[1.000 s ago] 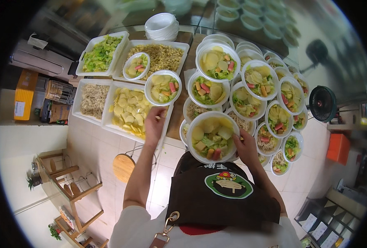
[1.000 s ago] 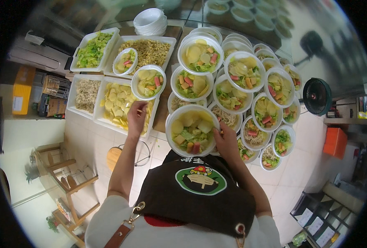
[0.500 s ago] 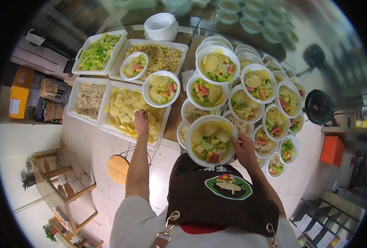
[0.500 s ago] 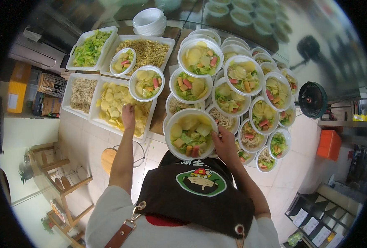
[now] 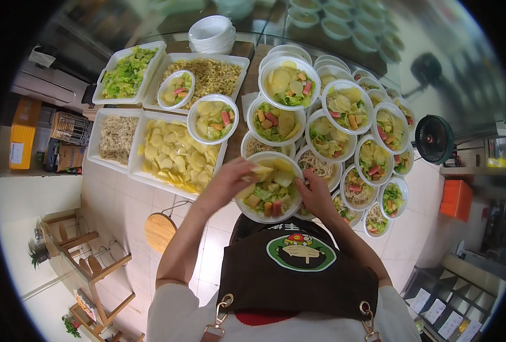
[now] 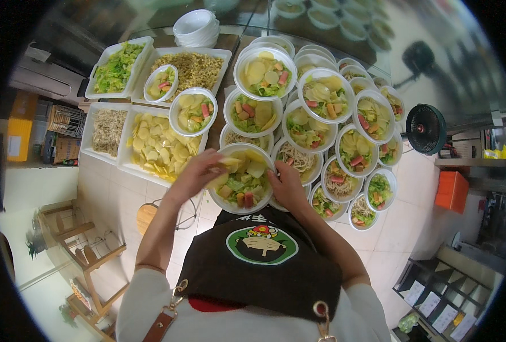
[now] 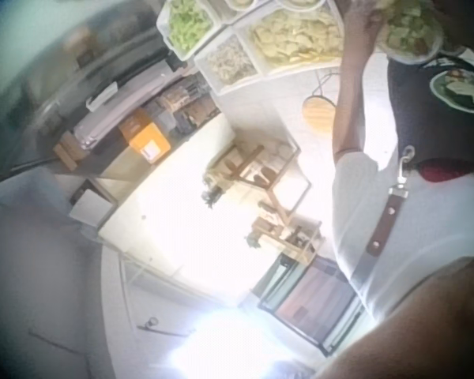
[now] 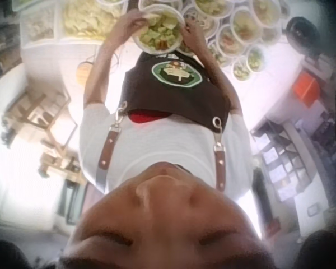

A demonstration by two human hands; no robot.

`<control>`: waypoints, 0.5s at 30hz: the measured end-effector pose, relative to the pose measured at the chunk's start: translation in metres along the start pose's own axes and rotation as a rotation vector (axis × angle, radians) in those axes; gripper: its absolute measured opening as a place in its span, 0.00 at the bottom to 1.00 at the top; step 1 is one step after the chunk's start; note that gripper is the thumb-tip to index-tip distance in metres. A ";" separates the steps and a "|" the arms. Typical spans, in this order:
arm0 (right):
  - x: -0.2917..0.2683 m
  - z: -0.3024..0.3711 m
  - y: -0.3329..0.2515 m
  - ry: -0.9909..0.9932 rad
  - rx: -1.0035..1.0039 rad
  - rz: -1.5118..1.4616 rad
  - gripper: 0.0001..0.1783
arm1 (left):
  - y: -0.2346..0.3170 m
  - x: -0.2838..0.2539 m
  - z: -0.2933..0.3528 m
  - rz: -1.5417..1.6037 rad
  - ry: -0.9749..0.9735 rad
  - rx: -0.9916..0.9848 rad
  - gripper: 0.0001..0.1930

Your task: The person assembles multiple individual food bowls by hand, adding sliced potatoes and other pre-portioned ingredients from large trays into small white bowls. The person works continuously, filling each bowl and placing it in a growing stack on the counter.

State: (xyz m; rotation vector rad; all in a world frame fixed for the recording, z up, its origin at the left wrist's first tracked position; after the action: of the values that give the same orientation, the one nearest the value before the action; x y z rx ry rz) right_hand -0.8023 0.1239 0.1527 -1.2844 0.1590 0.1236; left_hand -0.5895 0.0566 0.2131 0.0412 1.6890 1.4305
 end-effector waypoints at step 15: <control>-0.012 0.008 -0.008 0.051 -0.005 -0.085 0.08 | 0.021 0.029 -0.023 -0.078 0.058 0.063 0.15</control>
State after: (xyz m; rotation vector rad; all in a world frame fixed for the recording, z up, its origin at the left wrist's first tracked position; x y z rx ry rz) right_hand -0.8125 0.1297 0.1645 -1.2979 0.1474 0.0182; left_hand -0.6318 0.0616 0.2116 -0.0313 1.7643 1.3316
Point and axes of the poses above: each hand's wrist, its own z-axis away from the middle knuckle, its own x-axis out of the palm, y = z × x, the point moved 5 cm from there along -z, towards the middle knuckle, and after that the axes turned 13 degrees about -z, right-handed, at the moved point
